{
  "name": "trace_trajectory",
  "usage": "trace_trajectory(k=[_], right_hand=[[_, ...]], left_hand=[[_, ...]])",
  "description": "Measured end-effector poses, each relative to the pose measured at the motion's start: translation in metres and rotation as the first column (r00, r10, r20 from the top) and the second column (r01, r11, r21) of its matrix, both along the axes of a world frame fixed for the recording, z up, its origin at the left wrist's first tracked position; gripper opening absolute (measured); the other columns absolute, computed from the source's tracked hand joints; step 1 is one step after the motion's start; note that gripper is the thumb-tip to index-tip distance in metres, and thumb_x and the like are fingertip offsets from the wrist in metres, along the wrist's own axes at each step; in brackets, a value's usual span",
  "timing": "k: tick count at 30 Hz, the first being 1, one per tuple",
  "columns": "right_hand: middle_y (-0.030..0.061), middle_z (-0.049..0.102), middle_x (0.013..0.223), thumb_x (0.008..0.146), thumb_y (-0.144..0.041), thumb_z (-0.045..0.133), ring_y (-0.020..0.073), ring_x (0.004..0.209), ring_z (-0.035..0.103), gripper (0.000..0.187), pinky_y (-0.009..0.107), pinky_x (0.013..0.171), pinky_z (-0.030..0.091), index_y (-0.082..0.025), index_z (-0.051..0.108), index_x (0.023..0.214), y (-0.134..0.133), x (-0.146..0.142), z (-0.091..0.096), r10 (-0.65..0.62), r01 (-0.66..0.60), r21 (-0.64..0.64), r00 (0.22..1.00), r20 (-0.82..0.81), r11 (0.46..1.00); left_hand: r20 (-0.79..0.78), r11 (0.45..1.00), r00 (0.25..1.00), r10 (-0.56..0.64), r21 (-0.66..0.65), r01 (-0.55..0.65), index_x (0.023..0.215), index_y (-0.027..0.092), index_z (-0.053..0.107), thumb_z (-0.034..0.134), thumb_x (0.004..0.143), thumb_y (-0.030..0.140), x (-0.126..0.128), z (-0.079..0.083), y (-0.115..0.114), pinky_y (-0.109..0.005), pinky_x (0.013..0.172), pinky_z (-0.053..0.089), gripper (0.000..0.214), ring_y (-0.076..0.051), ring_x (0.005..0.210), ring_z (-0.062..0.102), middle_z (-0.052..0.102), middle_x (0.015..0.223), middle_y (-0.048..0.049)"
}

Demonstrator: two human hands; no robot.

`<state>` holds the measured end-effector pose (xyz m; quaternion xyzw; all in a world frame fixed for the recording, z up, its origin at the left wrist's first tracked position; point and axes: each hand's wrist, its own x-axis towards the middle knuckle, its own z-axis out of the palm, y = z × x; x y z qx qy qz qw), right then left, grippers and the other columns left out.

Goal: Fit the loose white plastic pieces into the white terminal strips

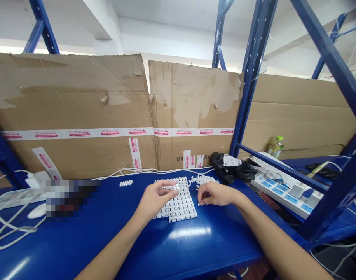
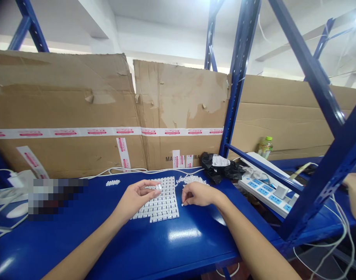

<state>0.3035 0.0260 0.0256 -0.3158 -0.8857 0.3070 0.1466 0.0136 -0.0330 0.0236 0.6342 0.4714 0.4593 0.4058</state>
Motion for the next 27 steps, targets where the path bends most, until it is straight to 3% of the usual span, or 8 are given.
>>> trace_trajectory(k=[2,4,8,12,14,19,27], right_hand=[[0.0033,0.077,0.089,0.082,-0.015,0.076,0.0187,0.075,0.07,0.009,0.029,0.067,0.054,-0.023,0.081,0.084,-0.001,-0.004,-0.002,-0.013,0.016,0.1,1.0,-0.024,0.995],[0.0032,0.076,0.086,0.083,-0.013,0.074,0.0189,0.075,0.069,0.009,0.03,0.067,0.054,-0.022,0.078,0.085,-0.001,-0.006,-0.003,-0.047,0.053,0.102,0.997,-0.063,0.993],[0.0004,0.072,0.079,0.088,-0.023,0.074,0.0163,0.068,0.067,0.007,0.029,0.063,0.056,-0.021,0.073,0.095,-0.003,-0.013,-0.005,-0.128,0.103,-0.102,0.951,-0.281,0.989],[0.0005,0.071,0.085,0.09,-0.038,0.077,0.0149,0.067,0.066,0.031,0.031,0.066,0.058,-0.022,0.073,0.116,-0.008,-0.027,-0.003,-0.15,0.043,-0.218,0.852,-0.501,0.975],[0.0007,0.072,0.082,0.091,-0.043,0.078,0.0148,0.065,0.066,0.03,0.032,0.068,0.058,-0.022,0.076,0.112,-0.012,-0.035,-0.002,-0.162,0.027,-0.249,0.825,-0.541,0.968],[0.0022,0.077,0.078,0.086,-0.047,0.084,0.0157,0.066,0.069,0.03,0.032,0.068,0.058,-0.021,0.075,0.1,-0.019,-0.048,-0.003,-0.193,-0.04,-0.334,0.749,-0.634,0.942],[0.002,0.069,0.101,0.085,-0.038,0.088,0.0092,0.066,0.063,0.018,0.026,0.063,0.057,-0.025,0.084,0.097,-0.016,-0.052,-0.007,-0.107,-0.052,-0.213,0.735,-0.67,0.976]], left_hand=[[0.008,1.0,1.0,0.002,0.021,-0.002,0.106,0.02,0.075,0.088,0.077,0.048,0.001,0.001,-0.001,-0.041,0.085,0.064,0.043,-0.03,0.095,0.082,0.085,0.094,-0.0097],[0.022,0.999,1.0,0.005,0.035,-0.006,0.104,0.019,0.074,0.088,0.077,0.049,0.002,0.001,-0.002,-0.04,0.081,0.064,0.042,-0.029,0.093,0.082,0.085,0.096,-0.0105],[0.059,0.999,0.998,0.0,0.048,-0.003,0.096,0.019,0.073,0.089,0.075,0.048,0.005,0.001,-0.003,-0.037,0.077,0.065,0.039,-0.027,0.091,0.082,0.083,0.116,-0.0126],[0.057,0.999,0.998,-0.02,0.033,0.018,0.101,0.02,0.073,0.088,0.076,0.045,0.006,-0.001,-0.003,-0.039,0.079,0.066,0.038,-0.028,0.089,0.082,0.085,0.096,-0.0089],[0.07,0.998,0.997,-0.044,0.043,0.041,0.103,0.02,0.074,0.087,0.077,0.043,0.007,-0.003,-0.002,-0.041,0.085,0.066,0.037,-0.029,0.091,0.082,0.085,0.09,-0.0072],[0.11,0.995,0.991,-0.073,0.076,0.065,0.104,0.019,0.077,0.088,0.076,0.042,0.007,-0.007,0.0,-0.044,0.09,0.067,0.037,-0.03,0.095,0.083,0.086,0.096,-0.0078],[0.158,0.99,0.977,-0.144,0.021,0.142,0.108,0.016,0.079,0.091,0.074,0.038,0.009,-0.003,-0.002,-0.044,0.097,0.066,0.042,-0.029,0.1,0.082,0.087,0.099,-0.0092]])
